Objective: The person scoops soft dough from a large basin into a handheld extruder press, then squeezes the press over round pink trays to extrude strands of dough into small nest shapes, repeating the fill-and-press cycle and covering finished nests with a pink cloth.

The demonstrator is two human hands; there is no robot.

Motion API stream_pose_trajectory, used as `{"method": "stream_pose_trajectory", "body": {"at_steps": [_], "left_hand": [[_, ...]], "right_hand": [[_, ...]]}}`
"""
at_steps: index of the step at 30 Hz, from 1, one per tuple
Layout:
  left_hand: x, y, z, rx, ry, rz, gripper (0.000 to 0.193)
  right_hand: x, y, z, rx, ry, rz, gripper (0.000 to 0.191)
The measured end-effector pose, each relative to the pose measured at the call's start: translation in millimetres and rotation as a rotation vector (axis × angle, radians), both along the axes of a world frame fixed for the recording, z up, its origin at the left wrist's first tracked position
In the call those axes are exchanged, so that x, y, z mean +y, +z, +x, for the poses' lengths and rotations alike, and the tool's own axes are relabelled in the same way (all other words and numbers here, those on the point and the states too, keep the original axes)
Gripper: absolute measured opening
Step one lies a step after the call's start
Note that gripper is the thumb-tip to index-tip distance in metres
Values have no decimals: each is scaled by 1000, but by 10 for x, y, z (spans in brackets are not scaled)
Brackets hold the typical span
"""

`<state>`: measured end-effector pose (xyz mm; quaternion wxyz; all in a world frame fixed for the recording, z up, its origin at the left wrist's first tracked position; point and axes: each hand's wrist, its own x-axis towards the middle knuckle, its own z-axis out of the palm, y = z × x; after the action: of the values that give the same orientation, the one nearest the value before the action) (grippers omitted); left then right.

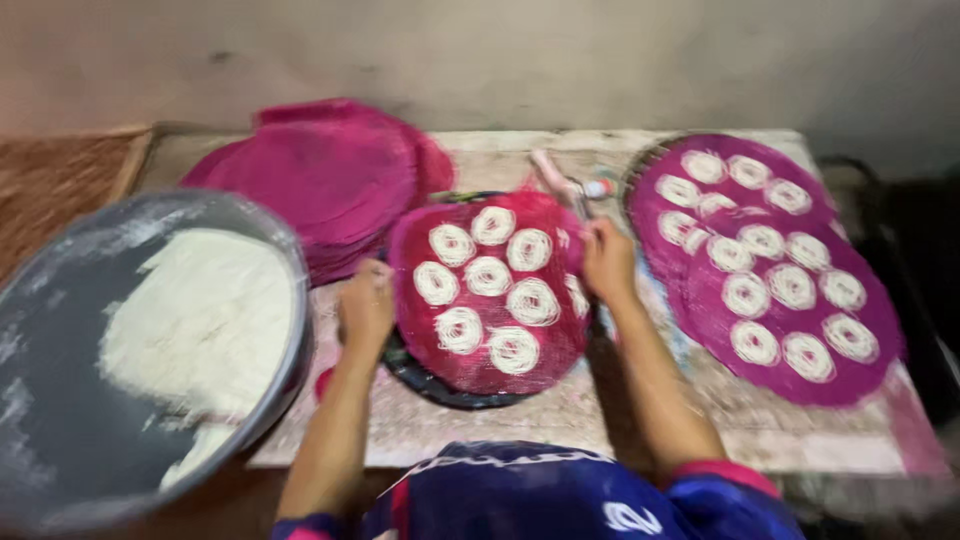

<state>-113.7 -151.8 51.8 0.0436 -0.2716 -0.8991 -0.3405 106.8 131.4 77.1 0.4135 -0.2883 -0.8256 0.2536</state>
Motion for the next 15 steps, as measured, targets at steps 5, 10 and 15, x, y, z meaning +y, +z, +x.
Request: {"method": "stream_pose_trajectory", "body": {"at_steps": [5,10,15], "left_hand": [[341,660,46,210,-277,222,12],[1066,845,461,30,-504,221,13],[2089,316,1262,-54,-805,291,19]], "right_hand": [[21,207,432,138,-66,-108,6],[163,376,1522,186,-287,-134,9],[252,251,2674,188,-502,-8,9]]}}
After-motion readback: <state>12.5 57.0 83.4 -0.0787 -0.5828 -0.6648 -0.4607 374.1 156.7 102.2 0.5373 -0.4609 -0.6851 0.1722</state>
